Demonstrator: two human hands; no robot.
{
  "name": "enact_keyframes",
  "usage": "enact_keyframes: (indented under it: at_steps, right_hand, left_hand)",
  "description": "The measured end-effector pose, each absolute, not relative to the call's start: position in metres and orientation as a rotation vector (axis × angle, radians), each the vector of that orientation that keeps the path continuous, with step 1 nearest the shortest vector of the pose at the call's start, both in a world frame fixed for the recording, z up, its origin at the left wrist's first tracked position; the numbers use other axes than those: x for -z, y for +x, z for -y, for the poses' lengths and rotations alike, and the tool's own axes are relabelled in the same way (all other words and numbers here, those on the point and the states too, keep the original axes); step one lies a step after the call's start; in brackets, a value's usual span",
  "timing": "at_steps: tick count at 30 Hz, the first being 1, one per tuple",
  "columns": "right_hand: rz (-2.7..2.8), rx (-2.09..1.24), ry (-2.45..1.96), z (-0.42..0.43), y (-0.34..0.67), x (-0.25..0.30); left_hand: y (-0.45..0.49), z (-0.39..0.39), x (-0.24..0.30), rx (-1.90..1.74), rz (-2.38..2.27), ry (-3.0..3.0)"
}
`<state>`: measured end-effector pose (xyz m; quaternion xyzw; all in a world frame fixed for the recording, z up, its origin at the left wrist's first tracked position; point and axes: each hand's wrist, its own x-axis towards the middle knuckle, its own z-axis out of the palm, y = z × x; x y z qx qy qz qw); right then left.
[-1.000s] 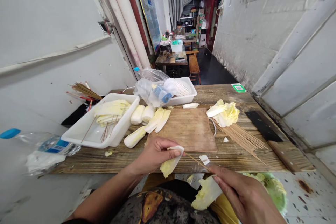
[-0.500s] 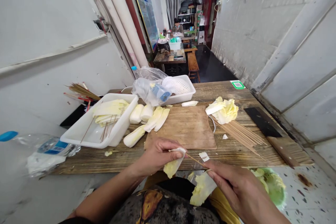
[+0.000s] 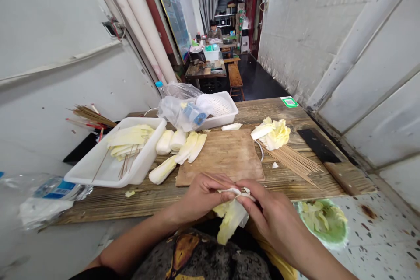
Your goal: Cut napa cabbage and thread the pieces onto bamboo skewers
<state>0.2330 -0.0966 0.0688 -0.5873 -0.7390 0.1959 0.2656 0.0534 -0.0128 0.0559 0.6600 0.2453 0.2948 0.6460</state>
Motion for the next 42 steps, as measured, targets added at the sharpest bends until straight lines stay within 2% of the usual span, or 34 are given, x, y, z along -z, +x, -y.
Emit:
enact_keyframes:
  at_steps: [4, 10, 18, 26, 32, 37, 42]
  right_hand:
    - [1.929, -0.442, -1.524, 0.09, 0.237, -0.064]
    - [1.436, -0.41, -1.588, 0.074, 0.255, -0.048]
    - [1.412, -0.325, -1.529, 0.083, 0.257, -0.026]
    - [1.429, 0.022, -1.59, 0.121, 0.276, 0.017]
    - [1.237, -0.093, -1.687, 0.14, 0.289, 0.052]
    - [1.289, -0.099, -1.618, 0.139, 0.304, 0.061]
    - [1.226, -0.114, -1.61, 0.14, 0.311, 0.062]
  left_hand:
    - [0.054, 0.007, -0.047, -0.643, -0.589, 1.461]
    - [0.056, -0.013, -0.014, -0.625, -0.638, 1.275]
    - [0.064, -0.01, 0.012, -0.6, -0.615, 1.357]
    - [0.078, -0.048, 0.039, -0.537, -0.894, 1.703]
    - [0.14, -0.122, 0.054, -0.585, -1.002, 2.309]
    - [0.198, -0.173, 0.058, -0.472, -0.762, 2.569]
    - [0.217, -0.214, 0.063, -0.117, -0.044, 3.009]
